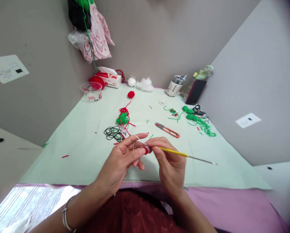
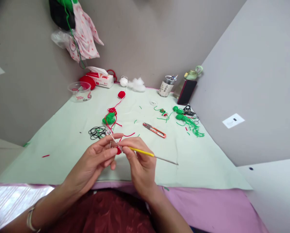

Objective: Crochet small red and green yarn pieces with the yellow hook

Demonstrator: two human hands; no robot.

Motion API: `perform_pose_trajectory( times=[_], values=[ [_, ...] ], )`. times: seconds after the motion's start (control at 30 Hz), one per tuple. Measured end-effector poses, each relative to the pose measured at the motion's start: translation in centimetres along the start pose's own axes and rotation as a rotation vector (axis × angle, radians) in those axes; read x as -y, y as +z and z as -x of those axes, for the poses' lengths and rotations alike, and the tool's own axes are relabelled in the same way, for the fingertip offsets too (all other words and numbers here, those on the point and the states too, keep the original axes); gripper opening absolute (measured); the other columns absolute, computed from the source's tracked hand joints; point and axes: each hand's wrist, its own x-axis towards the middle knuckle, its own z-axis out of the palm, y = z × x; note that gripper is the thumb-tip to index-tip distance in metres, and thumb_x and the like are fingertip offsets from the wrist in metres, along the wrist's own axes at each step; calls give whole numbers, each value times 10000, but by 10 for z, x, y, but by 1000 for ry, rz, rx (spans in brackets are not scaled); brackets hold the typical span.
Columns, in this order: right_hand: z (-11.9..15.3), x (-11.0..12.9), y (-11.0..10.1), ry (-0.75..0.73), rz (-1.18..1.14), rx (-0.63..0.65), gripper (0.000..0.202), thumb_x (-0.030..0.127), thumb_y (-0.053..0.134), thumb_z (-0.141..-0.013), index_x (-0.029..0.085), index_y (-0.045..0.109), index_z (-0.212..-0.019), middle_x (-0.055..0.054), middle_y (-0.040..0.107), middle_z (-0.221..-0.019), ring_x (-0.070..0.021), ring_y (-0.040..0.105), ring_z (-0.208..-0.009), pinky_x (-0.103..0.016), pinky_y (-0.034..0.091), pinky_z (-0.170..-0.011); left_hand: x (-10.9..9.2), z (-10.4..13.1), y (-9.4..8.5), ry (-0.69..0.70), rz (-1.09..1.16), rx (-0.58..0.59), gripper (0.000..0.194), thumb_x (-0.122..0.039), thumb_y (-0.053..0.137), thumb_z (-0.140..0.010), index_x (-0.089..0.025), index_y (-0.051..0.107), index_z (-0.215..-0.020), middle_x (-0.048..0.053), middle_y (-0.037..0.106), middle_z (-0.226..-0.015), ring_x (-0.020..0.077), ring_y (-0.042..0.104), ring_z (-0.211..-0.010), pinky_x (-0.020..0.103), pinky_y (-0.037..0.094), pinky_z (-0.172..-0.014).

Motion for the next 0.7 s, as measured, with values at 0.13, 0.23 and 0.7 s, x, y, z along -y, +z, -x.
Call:
perform_pose_trajectory(
  times=[0.13,0.23,0.7],
  values=[
    [1,-6,-4,148,-174,-26,193,277,625,-1073,266,808,-1015,-12,764,-883,-142,689,-744,-290,576,-721,0,0,-1,1,-15,21,322,-217,891,-844,-246,863,-1163,-38,621,-780,39,482,-578,194,597,-618],
    [2,-6,-7,189,-254,-3,222,312,587,-1094,251,779,-1002,-13,773,-923,-132,704,-743,-282,590,-729,-2,0,-3,8,-34,16,294,-220,876,-856,-255,868,-1147,-33,628,-796,49,523,-615,202,610,-663],
    [17,-12,-2,-510,571,16,311,68,639,-997,231,766,-1229,-101,764,-1095,-222,736,-998,-340,624,-807,1,-1,-4,-68,23,22,427,-283,932,-818,-233,836,-1231,-64,575,-686,13,421,-500,118,468,-486]
  ],
)
